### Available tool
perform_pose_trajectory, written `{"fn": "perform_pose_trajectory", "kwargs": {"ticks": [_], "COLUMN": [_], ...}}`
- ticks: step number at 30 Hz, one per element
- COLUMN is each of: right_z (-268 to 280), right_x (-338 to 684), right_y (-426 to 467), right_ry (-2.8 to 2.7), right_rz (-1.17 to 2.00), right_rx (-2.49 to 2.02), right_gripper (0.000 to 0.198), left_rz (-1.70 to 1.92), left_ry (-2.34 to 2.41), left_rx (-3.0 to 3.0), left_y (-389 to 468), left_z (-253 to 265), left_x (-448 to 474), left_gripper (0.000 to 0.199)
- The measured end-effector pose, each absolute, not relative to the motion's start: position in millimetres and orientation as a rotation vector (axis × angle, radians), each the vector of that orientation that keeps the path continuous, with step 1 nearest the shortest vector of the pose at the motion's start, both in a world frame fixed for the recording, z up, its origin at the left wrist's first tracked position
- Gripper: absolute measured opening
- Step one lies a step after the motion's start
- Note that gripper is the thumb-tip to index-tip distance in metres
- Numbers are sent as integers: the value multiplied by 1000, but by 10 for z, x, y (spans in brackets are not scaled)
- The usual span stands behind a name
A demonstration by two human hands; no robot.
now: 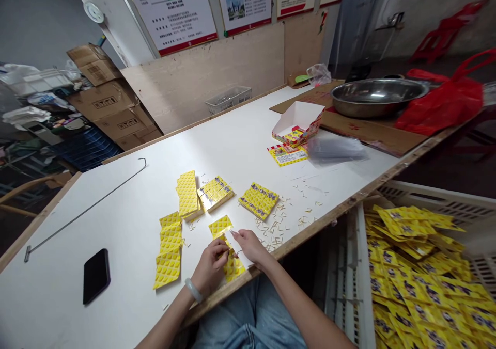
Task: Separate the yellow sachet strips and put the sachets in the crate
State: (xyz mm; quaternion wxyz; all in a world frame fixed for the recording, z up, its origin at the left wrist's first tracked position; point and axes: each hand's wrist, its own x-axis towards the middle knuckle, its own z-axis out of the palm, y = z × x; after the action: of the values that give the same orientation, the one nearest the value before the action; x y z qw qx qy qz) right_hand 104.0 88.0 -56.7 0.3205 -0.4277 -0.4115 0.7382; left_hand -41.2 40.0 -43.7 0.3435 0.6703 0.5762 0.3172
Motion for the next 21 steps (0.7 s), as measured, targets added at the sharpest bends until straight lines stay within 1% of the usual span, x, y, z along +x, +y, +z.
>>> {"fn": "perform_pose_trajectory", "kwargs": {"ticks": [2,8,14,21], "right_z": [-587,-608,-649,-653], "right_x": [1038,1036,1027,1027], "right_y": [881,885,892,897], "right_ry": [-1115,-1173,-1179,-1190], "right_rz": [1922,1883,1865,1842], "right_rx": [-1121,-1152,-1151,-1165], "right_gripper": [45,43,44,41], "left_rz": [787,412,416,373], "left_ry": [1517,1423,1412,1509], "left_rx": [1727,1764,1766,1725], "left_y": [434,668,692,701], "left_z": [-412,-281,-295,-368], "left_x": [-414,-544,-613,-589], "left_gripper": [18,21,32,30]}}
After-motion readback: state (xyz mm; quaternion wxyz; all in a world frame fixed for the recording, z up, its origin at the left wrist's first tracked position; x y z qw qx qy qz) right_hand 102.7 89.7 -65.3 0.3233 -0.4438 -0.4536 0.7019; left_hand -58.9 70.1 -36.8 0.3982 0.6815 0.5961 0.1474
